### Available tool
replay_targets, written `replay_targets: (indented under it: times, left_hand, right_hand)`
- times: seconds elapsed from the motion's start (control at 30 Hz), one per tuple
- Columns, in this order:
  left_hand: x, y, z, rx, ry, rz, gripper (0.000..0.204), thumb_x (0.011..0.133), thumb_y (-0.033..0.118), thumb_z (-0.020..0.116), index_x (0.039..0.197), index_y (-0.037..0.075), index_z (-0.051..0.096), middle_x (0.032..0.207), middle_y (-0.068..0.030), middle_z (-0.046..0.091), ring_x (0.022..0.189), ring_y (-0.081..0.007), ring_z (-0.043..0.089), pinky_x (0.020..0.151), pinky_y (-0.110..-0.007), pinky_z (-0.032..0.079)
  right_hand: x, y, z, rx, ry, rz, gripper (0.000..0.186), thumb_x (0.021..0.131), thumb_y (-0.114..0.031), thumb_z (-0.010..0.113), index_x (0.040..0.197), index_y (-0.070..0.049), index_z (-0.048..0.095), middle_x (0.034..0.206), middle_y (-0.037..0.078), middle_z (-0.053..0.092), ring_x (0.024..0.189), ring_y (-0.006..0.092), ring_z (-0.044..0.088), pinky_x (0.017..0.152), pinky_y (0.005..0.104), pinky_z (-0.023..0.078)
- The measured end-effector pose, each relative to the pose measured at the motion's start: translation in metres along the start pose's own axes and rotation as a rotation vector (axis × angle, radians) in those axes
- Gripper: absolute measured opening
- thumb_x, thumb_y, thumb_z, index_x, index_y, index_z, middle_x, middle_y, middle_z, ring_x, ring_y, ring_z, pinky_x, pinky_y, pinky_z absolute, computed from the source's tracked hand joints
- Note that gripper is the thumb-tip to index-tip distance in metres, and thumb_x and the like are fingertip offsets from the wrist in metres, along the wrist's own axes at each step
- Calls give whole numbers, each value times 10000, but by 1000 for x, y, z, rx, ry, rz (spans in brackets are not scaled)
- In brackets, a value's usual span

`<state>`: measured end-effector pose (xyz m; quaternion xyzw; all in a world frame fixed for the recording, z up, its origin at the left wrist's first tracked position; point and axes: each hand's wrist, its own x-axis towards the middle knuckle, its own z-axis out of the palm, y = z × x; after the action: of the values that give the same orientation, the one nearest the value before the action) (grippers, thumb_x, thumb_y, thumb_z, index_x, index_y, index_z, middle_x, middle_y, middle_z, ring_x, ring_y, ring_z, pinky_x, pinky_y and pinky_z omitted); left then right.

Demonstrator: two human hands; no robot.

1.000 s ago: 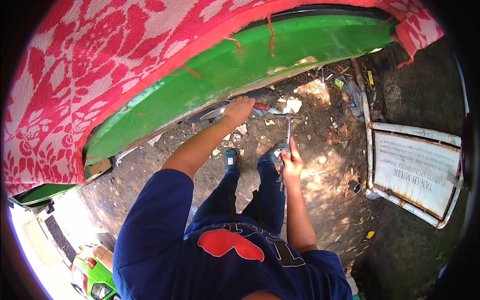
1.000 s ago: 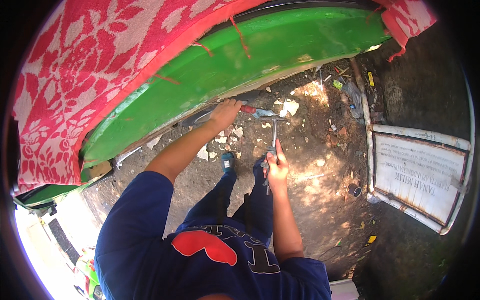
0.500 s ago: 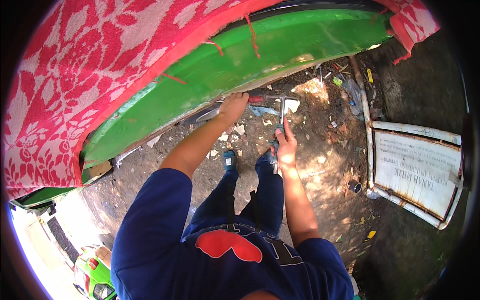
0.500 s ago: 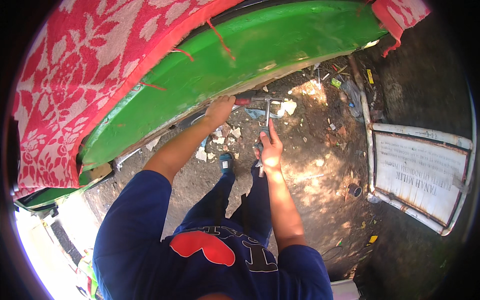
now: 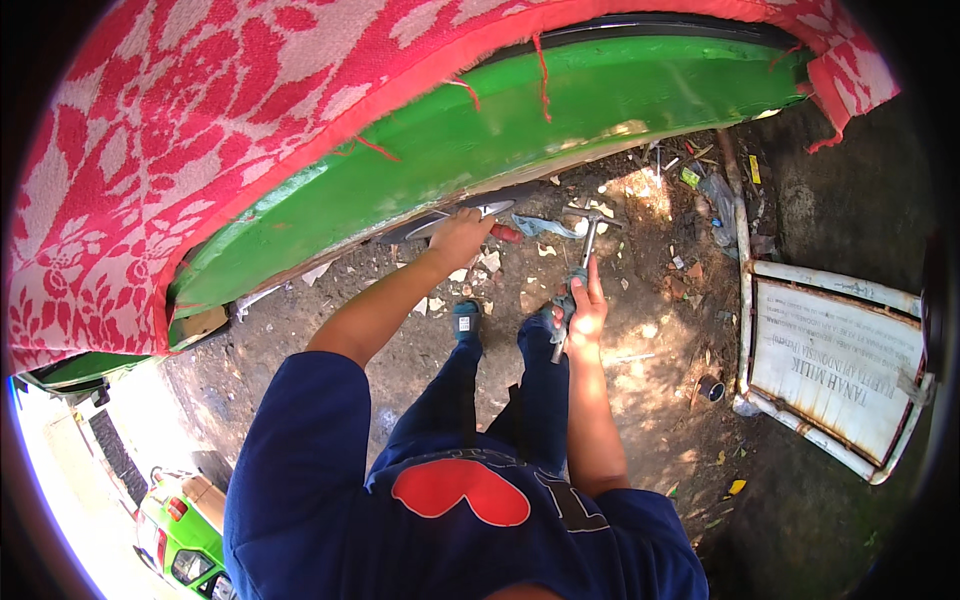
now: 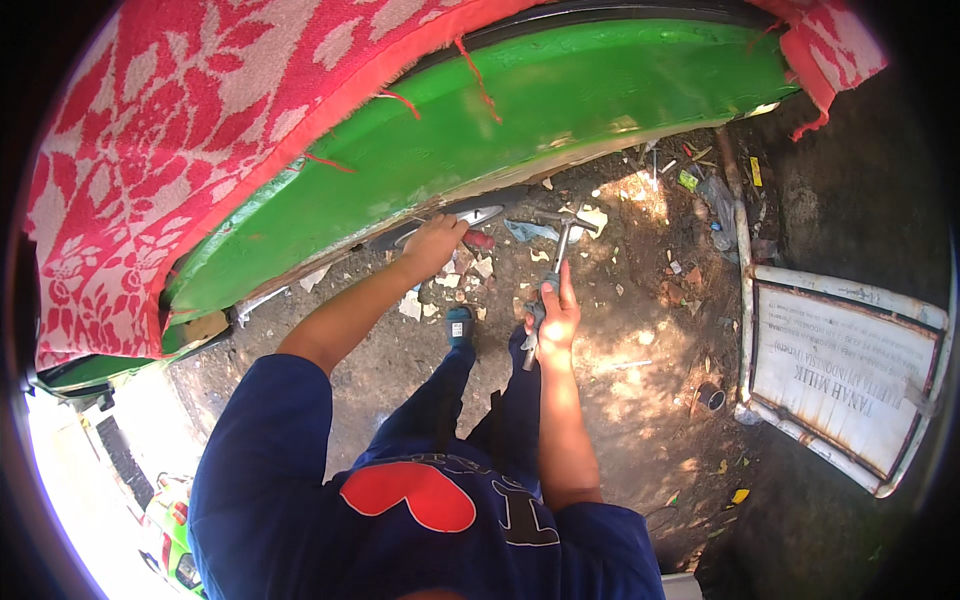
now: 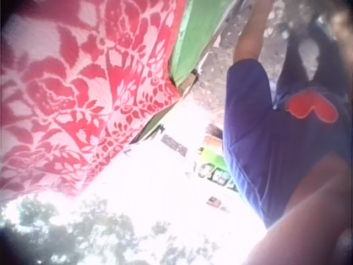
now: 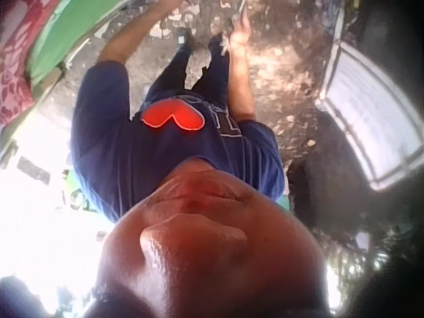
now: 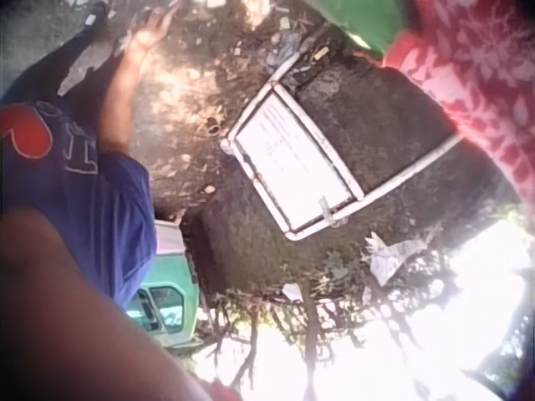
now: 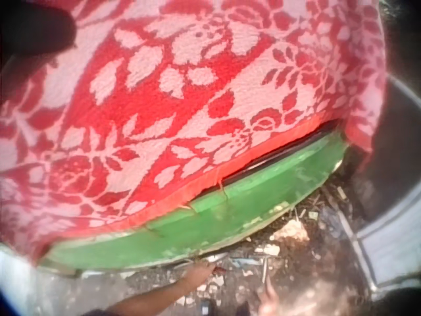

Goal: The person repeatedly hammers a small metal piece against the edge of a green vehicle body. They hold the metal piece with one hand and strike it with a hammer in the other, working along the lower edge of the vehicle.

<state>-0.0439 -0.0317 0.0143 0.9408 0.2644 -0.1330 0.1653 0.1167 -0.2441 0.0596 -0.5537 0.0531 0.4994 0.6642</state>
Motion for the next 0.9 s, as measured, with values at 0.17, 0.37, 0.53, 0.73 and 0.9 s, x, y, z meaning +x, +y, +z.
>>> replay_targets:
  times: [0.17, 0.37, 0.53, 0.73, 0.9]
  left_hand:
    - [2, 11, -3, -41, 113, -13, 386, 755, 27, 624, 1132, 66, 552, 1096, -127, 568, 1115, -302, 549, 924, -403, 494]
    - [-5, 17, -1, -96, 163, 37, 390, 732, 8, 630, 1112, 77, 577, 1077, -117, 565, 1113, -314, 546, 939, -405, 479]
    - [-42, 7, -5, -258, 175, -22, 354, 710, -1, 658, 1049, 96, 621, 1078, -92, 572, 1114, -310, 545, 943, -411, 464]
    - [-121, -14, -12, -392, 365, -91, 204, 807, 4, 567, 988, 66, 635, 1021, -115, 601, 1048, -332, 585, 888, -426, 492]
    - [-199, -27, -13, -513, 531, -207, 207, 783, -36, 585, 957, 55, 650, 1023, -117, 624, 1018, -335, 602, 866, -420, 500]
  right_hand:
    - [-33, -10, -6, -118, 24, 16, 605, 966, -117, 585, 1519, -179, 348, 752, 25, 580, 463, 99, 507, 356, 246, 402]
    - [-56, -3, -30, -151, 19, -41, 578, 972, -136, 565, 1510, -225, 373, 766, 32, 579, 450, 115, 490, 375, 253, 386]
    - [-90, -2, -44, -224, 22, -16, 597, 978, -141, 551, 1525, -245, 336, 757, 32, 568, 468, 105, 493, 389, 248, 388]
    - [-148, -21, -26, -362, 14, -22, 600, 966, -111, 568, 1521, -158, 346, 733, 22, 563, 489, 94, 491, 405, 244, 383]
    - [-186, -28, -10, -461, -86, -107, 592, 960, -101, 574, 1512, -164, 370, 755, 16, 571, 494, 88, 495, 410, 237, 397]
